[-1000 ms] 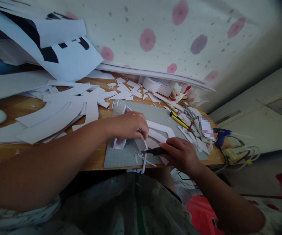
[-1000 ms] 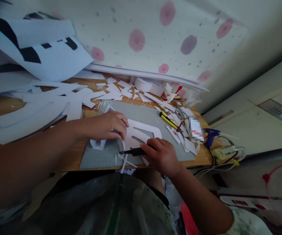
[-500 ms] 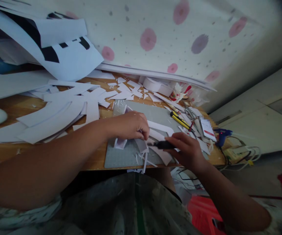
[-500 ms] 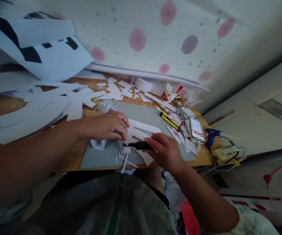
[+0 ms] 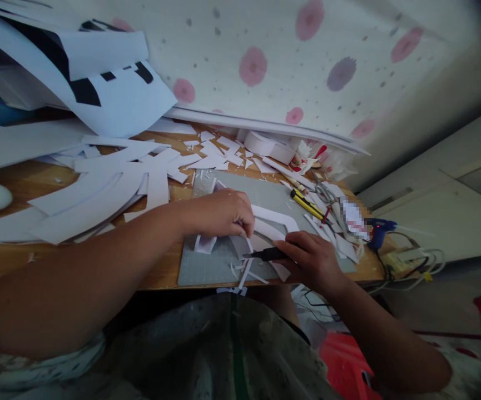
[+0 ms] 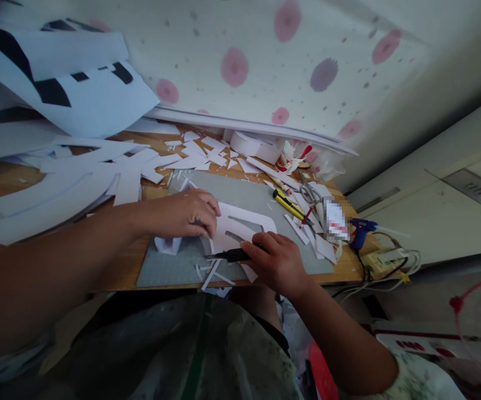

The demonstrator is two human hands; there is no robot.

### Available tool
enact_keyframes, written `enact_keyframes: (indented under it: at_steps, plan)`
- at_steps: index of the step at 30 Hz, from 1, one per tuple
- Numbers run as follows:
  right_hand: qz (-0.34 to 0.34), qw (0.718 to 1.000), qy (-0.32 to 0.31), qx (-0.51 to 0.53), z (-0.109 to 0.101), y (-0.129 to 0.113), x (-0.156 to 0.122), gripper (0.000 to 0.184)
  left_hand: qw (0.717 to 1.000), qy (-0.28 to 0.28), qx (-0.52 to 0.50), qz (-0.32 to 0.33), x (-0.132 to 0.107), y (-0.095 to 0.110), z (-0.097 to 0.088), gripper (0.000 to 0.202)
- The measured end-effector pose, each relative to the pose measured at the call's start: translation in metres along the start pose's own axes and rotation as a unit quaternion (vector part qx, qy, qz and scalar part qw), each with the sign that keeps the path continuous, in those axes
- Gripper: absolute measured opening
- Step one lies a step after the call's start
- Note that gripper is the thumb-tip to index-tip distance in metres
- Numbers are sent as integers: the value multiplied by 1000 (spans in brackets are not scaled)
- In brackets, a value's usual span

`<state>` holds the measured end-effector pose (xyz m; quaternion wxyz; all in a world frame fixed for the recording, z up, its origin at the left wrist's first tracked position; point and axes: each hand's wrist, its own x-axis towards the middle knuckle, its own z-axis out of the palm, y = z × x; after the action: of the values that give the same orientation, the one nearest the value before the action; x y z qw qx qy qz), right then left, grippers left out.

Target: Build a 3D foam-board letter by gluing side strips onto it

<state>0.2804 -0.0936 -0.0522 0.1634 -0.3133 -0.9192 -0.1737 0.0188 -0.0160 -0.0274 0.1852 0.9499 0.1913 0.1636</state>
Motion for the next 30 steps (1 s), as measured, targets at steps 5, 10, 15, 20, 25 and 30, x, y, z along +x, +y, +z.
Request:
enact_keyframes:
  at_steps: [5, 10, 15, 20, 25, 30]
  plan:
    - [42, 997, 53, 33, -3, 9, -1, 23, 1000, -7, -5, 1, -1, 3, -2, 14]
    - [107, 979, 72, 161, -21, -4, 0, 33, 1000, -3, -11, -2, -2, 4, -2, 12]
    - [88, 960, -111, 242, -21, -56, -1, 32, 998, 19, -53, 6, -5, -1, -6, 16]
    - [134, 953, -182, 203, -12, -94, -1, 31, 984, 147, -85, -57, -12, 0, -16, 19]
    - [74, 913, -142, 375, -23, -103, -5, 32, 950, 276, -77, -128, -20, 22, -38, 19]
    - [129, 878, 5, 460, -24, -95, -28, 36, 963, 215, 143, -78, -44, 66, -32, 17]
